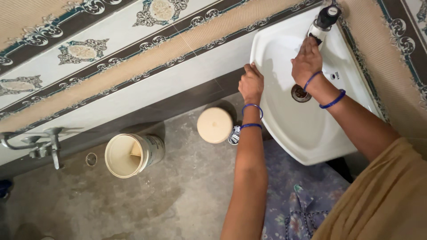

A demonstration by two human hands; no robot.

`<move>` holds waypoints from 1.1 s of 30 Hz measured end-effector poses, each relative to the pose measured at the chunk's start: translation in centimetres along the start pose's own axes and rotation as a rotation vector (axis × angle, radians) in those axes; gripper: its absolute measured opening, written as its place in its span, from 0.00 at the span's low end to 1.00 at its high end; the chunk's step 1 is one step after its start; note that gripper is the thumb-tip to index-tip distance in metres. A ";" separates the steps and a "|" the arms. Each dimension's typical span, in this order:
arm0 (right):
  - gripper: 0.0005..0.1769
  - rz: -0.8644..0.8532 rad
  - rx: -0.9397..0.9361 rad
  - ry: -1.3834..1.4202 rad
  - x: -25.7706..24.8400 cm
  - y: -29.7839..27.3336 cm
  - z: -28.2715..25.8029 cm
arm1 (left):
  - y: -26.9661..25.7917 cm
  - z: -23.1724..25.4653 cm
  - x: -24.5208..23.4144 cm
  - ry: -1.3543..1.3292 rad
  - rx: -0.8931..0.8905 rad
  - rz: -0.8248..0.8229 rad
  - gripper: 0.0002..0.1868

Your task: The person scrubs a white bathroom sink using a dark sponge. They wipe the basin, faucet, and surrounding surfaces repeatedly, rinsing the sponge under running water as needed.

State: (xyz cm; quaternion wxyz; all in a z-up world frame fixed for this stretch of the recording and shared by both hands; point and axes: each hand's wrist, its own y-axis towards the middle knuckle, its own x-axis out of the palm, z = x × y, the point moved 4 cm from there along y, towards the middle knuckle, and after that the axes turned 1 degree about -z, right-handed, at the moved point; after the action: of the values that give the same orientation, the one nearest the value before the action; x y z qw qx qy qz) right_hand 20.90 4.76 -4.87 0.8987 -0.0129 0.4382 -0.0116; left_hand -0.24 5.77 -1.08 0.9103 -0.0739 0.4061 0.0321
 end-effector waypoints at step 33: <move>0.33 0.459 -0.007 1.342 -5.8 4.3 -7.5 | 0.0 -0.5 0.0 -0.105 -0.056 -0.107 0.27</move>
State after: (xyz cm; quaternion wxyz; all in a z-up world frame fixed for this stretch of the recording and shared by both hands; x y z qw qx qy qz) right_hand 11.41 9.11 -5.08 0.4146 0.0869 0.8890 0.1738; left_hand -0.62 5.69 -1.44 0.9283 -0.1193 0.3523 -0.0016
